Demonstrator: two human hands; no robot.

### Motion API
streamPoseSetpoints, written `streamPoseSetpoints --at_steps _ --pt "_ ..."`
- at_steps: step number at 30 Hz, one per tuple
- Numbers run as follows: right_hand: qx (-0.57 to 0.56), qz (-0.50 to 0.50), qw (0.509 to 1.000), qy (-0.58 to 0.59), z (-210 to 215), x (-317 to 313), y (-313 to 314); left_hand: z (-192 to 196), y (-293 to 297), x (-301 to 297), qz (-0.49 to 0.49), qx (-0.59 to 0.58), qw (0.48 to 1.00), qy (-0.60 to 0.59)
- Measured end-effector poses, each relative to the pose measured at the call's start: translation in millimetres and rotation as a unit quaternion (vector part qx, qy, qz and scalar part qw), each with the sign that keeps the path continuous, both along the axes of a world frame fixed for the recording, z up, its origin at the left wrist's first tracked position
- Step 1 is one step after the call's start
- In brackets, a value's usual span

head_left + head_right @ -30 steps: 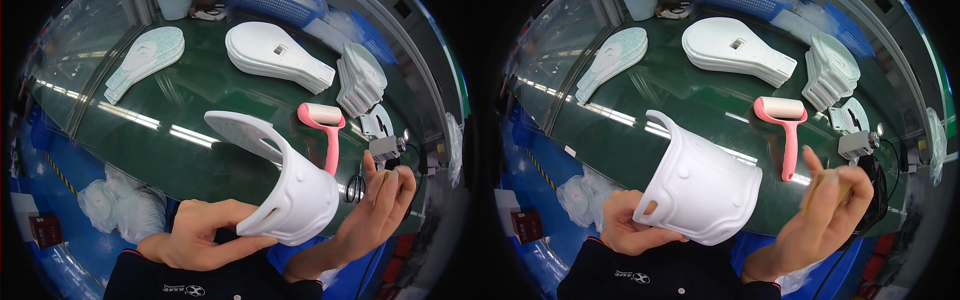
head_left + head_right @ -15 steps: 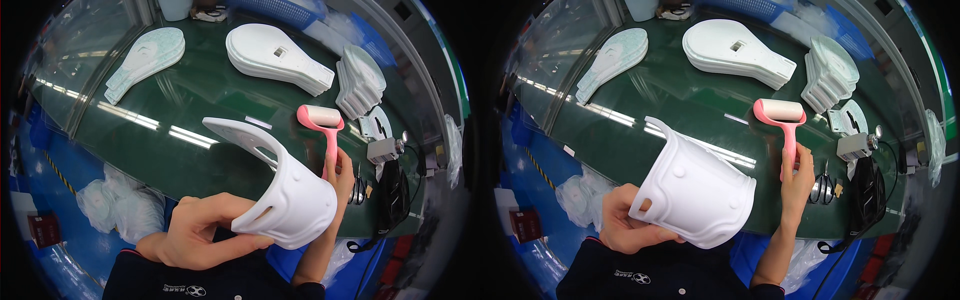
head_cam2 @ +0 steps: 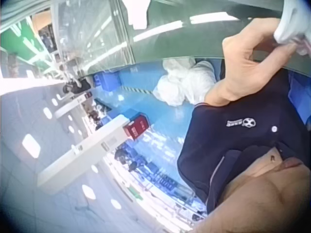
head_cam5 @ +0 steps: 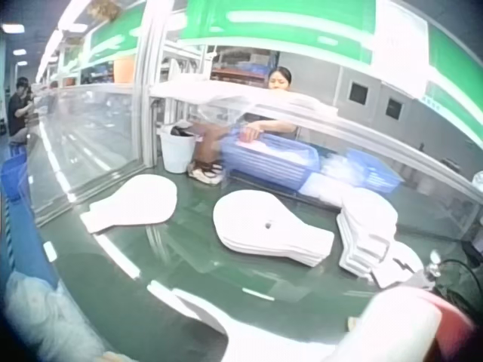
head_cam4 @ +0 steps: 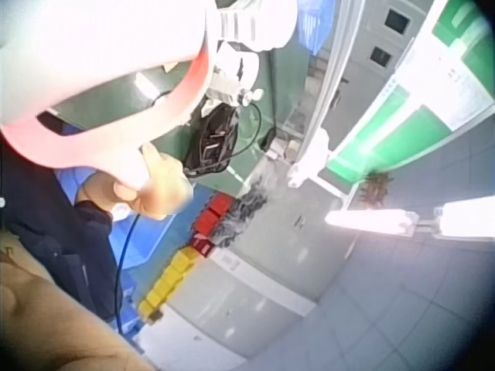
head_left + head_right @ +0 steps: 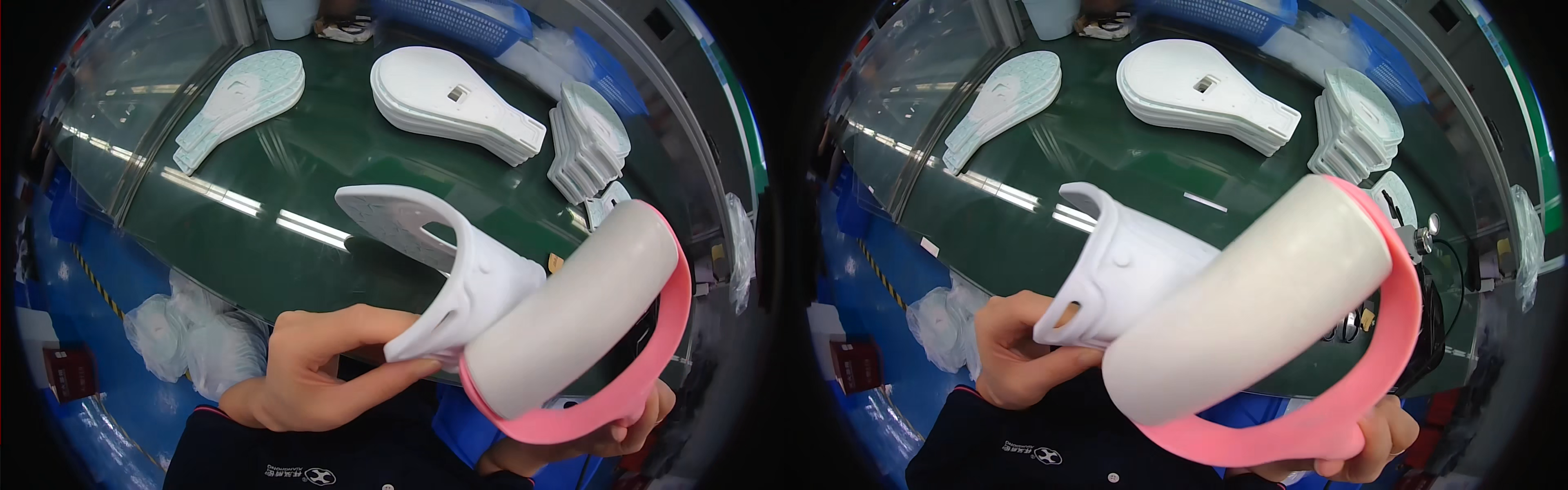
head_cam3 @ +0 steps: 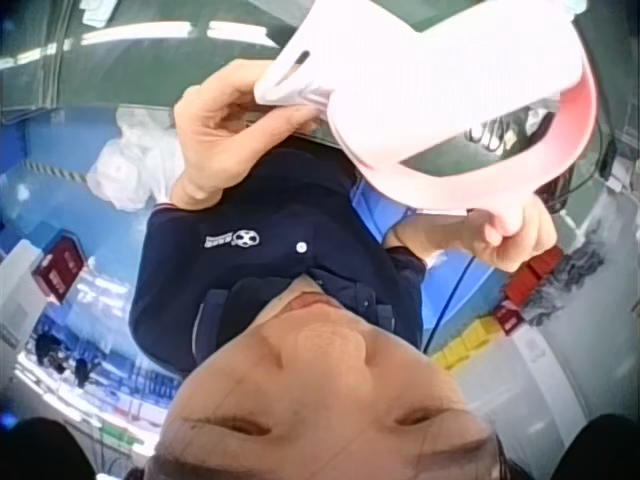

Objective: The person repeatedly picks up white plastic components with a green pattern from a stack on a green workbench. They use a pink lint roller to roll over the patterned surface and the edges of each component, then place the finished item back onto the stack. The process is repeated for multiple units.

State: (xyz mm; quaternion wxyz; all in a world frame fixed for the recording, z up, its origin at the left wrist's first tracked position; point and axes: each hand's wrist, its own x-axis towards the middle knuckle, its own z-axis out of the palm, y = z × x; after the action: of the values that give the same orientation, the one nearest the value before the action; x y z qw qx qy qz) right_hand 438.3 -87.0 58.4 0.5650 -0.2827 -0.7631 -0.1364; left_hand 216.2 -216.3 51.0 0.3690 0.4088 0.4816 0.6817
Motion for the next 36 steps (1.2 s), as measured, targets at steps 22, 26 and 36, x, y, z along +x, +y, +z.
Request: streamPoseSetpoints --at_steps 22,26,36 --pt "-0.134 0.002 0.986 0.095 0.5 -48.9 -13.6 -0.5 4.8 2.3 -0.076 0.102 0.988 -0.093" --pt "-0.168 0.036 0.985 0.0 12.8 -11.7 -5.0 -5.9 4.6 -2.1 -0.016 0.067 0.997 -0.019" --pt "-0.403 0.052 0.909 0.093 -42.3 -19.3 62.8 0.4 -4.0 -0.7 -0.069 0.034 0.991 -0.109"
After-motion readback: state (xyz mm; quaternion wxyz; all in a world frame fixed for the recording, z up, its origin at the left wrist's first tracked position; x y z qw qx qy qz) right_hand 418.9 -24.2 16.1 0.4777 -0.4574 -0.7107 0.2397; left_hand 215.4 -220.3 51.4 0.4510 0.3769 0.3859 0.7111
